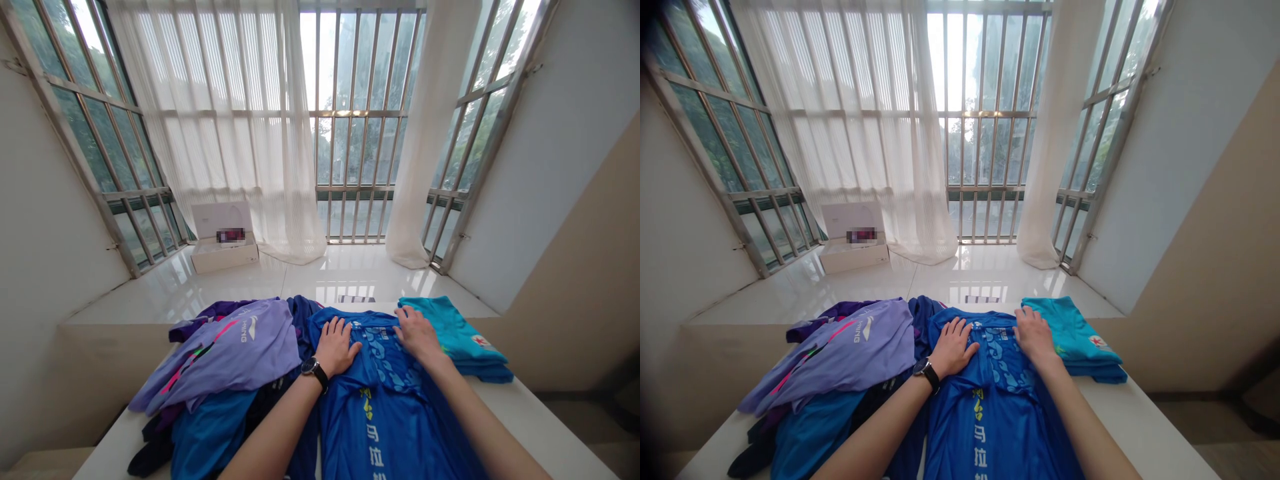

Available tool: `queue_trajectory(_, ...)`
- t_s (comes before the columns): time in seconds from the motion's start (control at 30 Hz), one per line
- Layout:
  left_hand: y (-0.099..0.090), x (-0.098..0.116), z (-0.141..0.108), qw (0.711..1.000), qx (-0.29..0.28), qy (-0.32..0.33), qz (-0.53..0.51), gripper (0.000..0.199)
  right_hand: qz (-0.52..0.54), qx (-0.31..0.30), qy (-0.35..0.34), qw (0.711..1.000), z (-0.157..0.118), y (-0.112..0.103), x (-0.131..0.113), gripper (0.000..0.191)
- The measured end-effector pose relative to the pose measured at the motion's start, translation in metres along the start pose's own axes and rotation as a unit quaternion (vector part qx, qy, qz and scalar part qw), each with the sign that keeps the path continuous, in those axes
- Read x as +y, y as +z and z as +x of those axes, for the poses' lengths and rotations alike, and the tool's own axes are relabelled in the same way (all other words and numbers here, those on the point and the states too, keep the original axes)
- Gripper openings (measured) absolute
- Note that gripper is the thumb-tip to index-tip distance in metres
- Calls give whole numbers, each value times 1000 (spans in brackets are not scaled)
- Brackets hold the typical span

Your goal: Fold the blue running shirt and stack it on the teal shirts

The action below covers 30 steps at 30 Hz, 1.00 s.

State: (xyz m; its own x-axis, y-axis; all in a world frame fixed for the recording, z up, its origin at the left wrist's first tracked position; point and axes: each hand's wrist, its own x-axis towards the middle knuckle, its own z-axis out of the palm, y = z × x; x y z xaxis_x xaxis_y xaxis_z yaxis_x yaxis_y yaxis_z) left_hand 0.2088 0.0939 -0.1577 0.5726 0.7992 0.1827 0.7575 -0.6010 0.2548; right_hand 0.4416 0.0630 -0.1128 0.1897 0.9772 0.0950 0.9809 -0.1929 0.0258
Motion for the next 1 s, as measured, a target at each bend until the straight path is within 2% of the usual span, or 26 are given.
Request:
queue_trajectory(0.07,1,3,1,1000,15,-5,6,67,16,16,-29,999,-11,11,-16,47)
queue_trajectory(0.13,4,6,1,1000,18,-8,13,65,32,2,-48,998,-21,27,-30,55)
queue_trajectory(0.3,15,5,6,1000,-22,-21,4,64,56,-49,-36,997,-25,58,-43,66)
queue_trajectory(0.5,14,-4,18,999,-35,-32,2,66,72,-57,-35,995,-4,61,-37,69)
queue_trajectory(0.67,15,-5,18,1000,19,-19,12,64,90,-49,-46,994,2,64,-36,68)
queue_trajectory(0.77,11,-4,16,999,37,-8,25,60,114,-33,-53,992,4,59,-39,65)
queue_trajectory(0.87,1,1,16,997,69,-4,46,52,151,19,-41,988,-4,37,-41,60)
queue_trajectory(0.93,-9,11,17,995,85,4,60,46,171,68,-26,982,-24,14,-37,60)
queue_trajectory(1.0,-19,28,15,994,97,18,56,41,227,132,-18,965,-63,-10,-27,60)
